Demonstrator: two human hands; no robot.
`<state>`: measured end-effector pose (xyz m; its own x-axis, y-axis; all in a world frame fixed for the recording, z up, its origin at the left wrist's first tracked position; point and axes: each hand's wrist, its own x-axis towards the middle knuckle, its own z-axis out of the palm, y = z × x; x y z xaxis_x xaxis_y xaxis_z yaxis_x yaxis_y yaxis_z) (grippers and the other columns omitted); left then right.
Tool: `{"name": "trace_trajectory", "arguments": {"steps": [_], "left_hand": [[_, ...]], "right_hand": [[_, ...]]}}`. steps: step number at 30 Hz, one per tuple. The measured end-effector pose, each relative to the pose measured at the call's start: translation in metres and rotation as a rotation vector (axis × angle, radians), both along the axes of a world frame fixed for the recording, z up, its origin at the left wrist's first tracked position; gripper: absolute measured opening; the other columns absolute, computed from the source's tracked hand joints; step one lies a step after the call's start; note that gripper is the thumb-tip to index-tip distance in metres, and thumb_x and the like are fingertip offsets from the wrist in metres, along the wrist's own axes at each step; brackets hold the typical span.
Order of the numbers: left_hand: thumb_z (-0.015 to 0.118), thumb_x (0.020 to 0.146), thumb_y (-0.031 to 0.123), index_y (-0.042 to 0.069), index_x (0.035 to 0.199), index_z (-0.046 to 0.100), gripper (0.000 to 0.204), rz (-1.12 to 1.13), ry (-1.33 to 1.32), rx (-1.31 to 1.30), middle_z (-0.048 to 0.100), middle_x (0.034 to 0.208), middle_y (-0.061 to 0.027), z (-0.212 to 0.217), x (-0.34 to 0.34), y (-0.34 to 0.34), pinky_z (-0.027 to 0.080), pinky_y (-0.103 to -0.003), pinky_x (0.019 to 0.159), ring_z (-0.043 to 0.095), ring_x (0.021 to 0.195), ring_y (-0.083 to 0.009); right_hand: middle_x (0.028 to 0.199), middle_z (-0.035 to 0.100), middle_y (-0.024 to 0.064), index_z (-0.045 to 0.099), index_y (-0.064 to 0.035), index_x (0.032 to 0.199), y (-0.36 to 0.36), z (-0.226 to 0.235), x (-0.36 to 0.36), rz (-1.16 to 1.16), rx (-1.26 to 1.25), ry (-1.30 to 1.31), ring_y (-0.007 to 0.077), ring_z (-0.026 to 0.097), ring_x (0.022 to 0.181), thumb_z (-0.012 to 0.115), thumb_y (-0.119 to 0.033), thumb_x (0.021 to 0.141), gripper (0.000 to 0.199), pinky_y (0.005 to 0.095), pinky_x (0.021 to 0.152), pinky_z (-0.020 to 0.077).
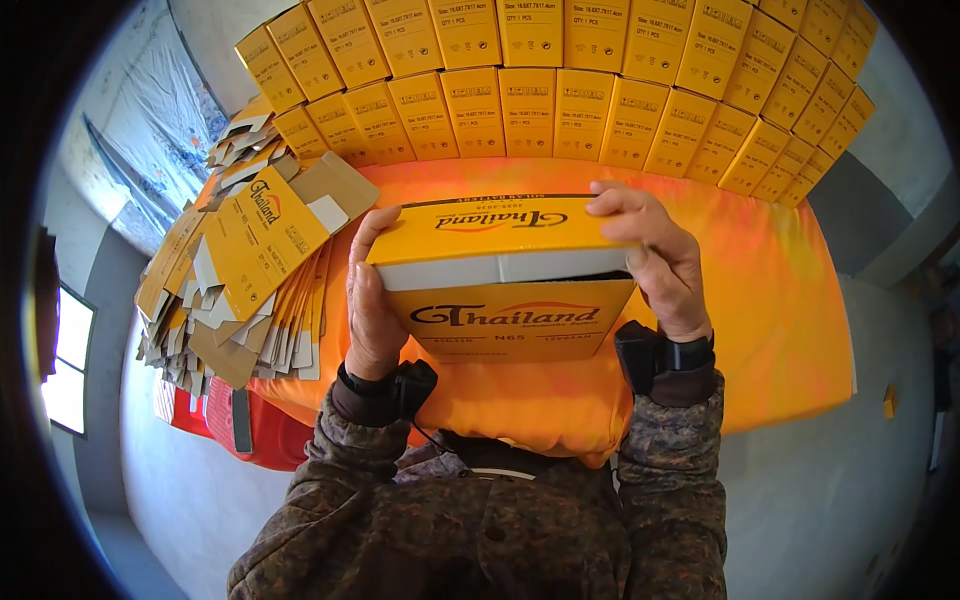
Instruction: Folding and stacking yellow cardboard product boxes at a packaging station.
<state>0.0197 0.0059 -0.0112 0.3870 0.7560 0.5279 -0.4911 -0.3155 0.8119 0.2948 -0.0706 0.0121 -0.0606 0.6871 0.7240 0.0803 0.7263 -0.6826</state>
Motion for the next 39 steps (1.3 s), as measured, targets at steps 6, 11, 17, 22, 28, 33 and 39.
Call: {"name": "trace_trajectory", "arguments": {"steps": [6,11,17,22,28,33,39], "left_hand": [[0.055,0.086,0.048,0.002,0.143,0.02,0.081,0.047,0.012,0.03,0.038,0.134,-0.0129,0.001,0.002,-0.001,0.026,-0.036,0.106,0.037,0.125,-0.0216],[0.053,0.086,0.051,0.001,0.142,0.023,0.08,0.107,-0.022,0.041,0.044,0.132,-0.0115,-0.002,0.006,0.0,0.036,-0.036,0.101,0.046,0.12,-0.0238],[0.054,0.086,0.046,0.001,0.14,0.025,0.076,0.077,0.025,0.031,0.04,0.134,-0.0132,-0.001,0.002,0.0,0.031,-0.036,0.104,0.042,0.123,-0.0241],[0.052,0.086,0.04,-0.001,0.135,0.033,0.066,0.138,0.047,0.063,0.042,0.134,-0.014,0.001,0.003,0.0,0.034,-0.036,0.103,0.043,0.122,-0.0248],[0.045,0.088,0.023,0.002,0.132,0.041,0.05,0.226,0.02,0.168,0.04,0.135,-0.0188,0.005,0.007,-0.005,0.023,-0.039,0.107,0.039,0.123,-0.027],[0.041,0.086,0.014,0.002,0.115,0.05,0.033,0.303,-0.044,0.231,0.041,0.134,-0.0201,0.008,0.008,-0.005,0.024,-0.04,0.107,0.039,0.123,-0.0279],[0.039,0.085,0.01,0.003,0.097,0.049,0.017,0.261,0.069,0.207,0.042,0.132,-0.0204,0.014,0.001,-0.01,0.025,-0.04,0.106,0.039,0.123,-0.0278]], "right_hand": [[0.116,0.055,0.0164,0.06,-0.006,0.105,-0.003,0.003,-0.002,-0.051,0.004,0.02,0.0359,0.046,0.119,0.054,-0.021,0.092,0.021,0.0465,0.102,0.035],[0.113,0.056,0.0132,0.061,-0.0039,0.103,-0.006,0.006,0.005,-0.056,0.038,-0.058,0.0306,0.048,0.116,0.053,-0.011,0.089,0.017,0.0418,0.101,0.036],[0.11,0.057,0.0088,0.062,-0.002,0.1,-0.014,0.013,0.001,-0.201,0.029,-0.145,0.0226,0.051,0.11,0.049,0.004,0.083,0.022,0.0341,0.098,0.037],[0.109,0.057,0.0089,0.062,-0.0019,0.099,-0.015,0.012,-0.003,-0.246,0.058,-0.165,0.0224,0.052,0.109,0.048,0.005,0.083,0.022,0.0338,0.098,0.0373],[0.11,0.057,0.0097,0.061,-0.0032,0.099,-0.021,0.017,-0.009,-0.329,0.11,-0.277,0.025,0.052,0.111,0.046,0.006,0.084,0.024,0.0363,0.098,0.0382],[0.111,0.057,0.01,0.061,-0.0042,0.099,-0.021,0.017,-0.01,-0.345,0.139,-0.331,0.0265,0.052,0.112,0.046,0.007,0.084,0.025,0.0378,0.098,0.0387],[0.111,0.057,0.0114,0.061,-0.0042,0.099,-0.026,0.017,-0.011,-0.356,0.165,-0.369,0.0289,0.052,0.111,0.047,0.006,0.083,0.023,0.0393,0.098,0.0392]]}}
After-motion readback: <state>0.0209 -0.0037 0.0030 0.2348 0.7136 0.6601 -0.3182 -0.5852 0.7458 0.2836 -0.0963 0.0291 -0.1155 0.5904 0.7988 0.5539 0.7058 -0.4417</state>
